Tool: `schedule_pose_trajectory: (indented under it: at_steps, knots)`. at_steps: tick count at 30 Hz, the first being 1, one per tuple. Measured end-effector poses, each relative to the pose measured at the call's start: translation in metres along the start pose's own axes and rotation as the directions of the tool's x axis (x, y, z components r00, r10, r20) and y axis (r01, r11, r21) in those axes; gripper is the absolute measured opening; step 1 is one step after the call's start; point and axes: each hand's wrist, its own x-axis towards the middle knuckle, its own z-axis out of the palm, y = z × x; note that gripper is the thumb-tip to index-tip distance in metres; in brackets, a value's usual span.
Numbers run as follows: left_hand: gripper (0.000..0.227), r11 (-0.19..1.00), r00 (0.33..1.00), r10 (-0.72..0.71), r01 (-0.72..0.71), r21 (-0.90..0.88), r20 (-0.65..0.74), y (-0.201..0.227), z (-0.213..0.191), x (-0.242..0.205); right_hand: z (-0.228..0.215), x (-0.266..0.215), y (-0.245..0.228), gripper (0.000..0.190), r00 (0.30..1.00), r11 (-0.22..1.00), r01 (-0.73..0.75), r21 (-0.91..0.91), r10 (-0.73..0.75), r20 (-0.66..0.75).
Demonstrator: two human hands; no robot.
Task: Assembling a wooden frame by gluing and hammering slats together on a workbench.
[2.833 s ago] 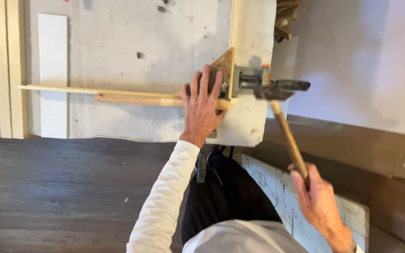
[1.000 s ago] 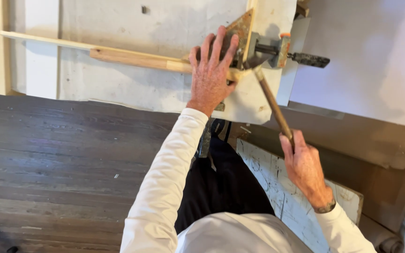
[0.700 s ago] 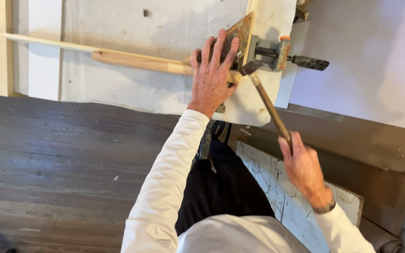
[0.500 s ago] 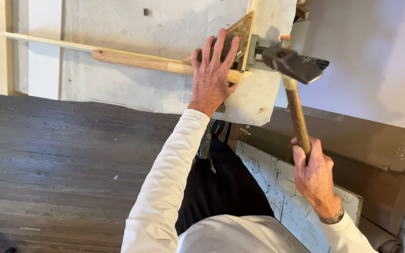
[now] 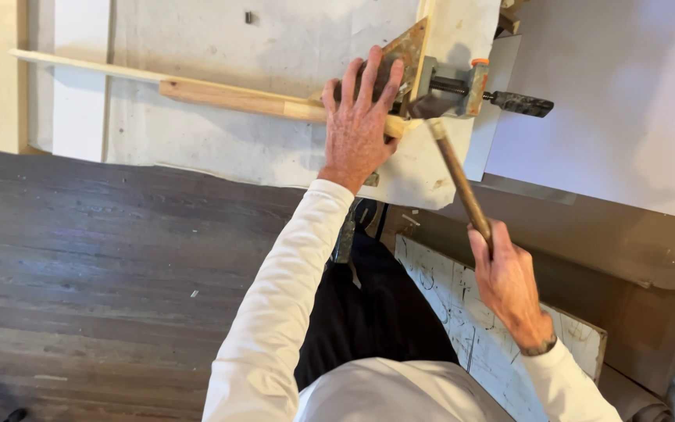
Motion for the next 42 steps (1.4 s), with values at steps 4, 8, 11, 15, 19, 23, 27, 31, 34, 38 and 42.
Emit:
schedule_pose_trajectory:
  at_steps: [4, 8, 11, 15, 19, 23, 27, 31, 34, 38, 42]
  knots:
    - [0.124, 0.997, 1.000, 0.003, -0.005, -0.080, -0.020, 0.001, 0.006, -0.007, 0.010, -0.015, 0.031, 0.018, 0.911, 0.947, 0.320, -0.011, -0.311, -0.272]
    - [0.130, 1.000, 1.000, -0.007, 0.007, -0.028, 0.009, -0.001, 0.008, 0.001, 0.017, 0.007, 0.027, 0.018, 0.994, 0.999, 0.001, -0.054, -0.007, -0.109]
    - [0.131, 1.000, 1.000, 0.007, -0.008, -0.009, -0.012, 0.002, 0.005, -0.005, 0.009, 0.000, 0.027, 0.022, 0.990, 0.996, 0.083, -0.037, -0.087, -0.112]
    - [0.128, 0.999, 1.000, -0.003, 0.002, -0.053, -0.018, 0.000, 0.006, -0.005, 0.016, -0.006, 0.046, 0.023, 0.979, 0.991, 0.137, 0.005, -0.135, -0.155]
    - [0.133, 1.000, 1.000, -0.005, 0.005, 0.013, 0.016, 0.002, 0.008, -0.003, 0.018, 0.008, 0.039, 0.024, 0.999, 0.999, 0.040, -0.029, -0.039, 0.036]
    - [0.122, 0.998, 0.999, 0.016, -0.018, -0.060, -0.038, 0.003, -0.004, -0.009, 0.013, -0.012, 0.037, 0.016, 0.965, 0.994, 0.105, -0.025, -0.108, -0.238]
    - [0.135, 0.999, 1.000, 0.004, -0.004, 0.036, 0.007, 0.000, 0.018, -0.002, 0.019, 0.014, 0.025, 0.021, 0.998, 0.997, 0.058, -0.041, -0.058, 0.002]
    - [0.129, 1.000, 1.000, 0.007, -0.007, 0.015, 0.003, -0.001, 0.002, 0.001, -0.002, 0.001, -0.002, 0.027, 0.989, 0.989, -0.140, 0.055, 0.143, -0.048]
    - [0.125, 0.999, 0.999, -0.002, 0.001, -0.047, -0.034, 0.001, 0.009, -0.005, 0.017, -0.003, 0.038, 0.011, 0.932, 0.977, 0.211, -0.001, -0.202, -0.300]
    - [0.131, 0.999, 1.000, 0.001, -0.001, 0.034, -0.003, 0.001, 0.002, -0.004, 0.013, 0.005, 0.030, 0.026, 0.992, 0.992, 0.126, -0.006, -0.126, -0.022]
    - [0.117, 0.999, 0.998, 0.005, -0.008, -0.050, -0.065, -0.001, 0.003, -0.006, 0.015, -0.013, 0.037, 0.014, 0.851, 0.925, 0.380, -0.021, -0.358, -0.383]
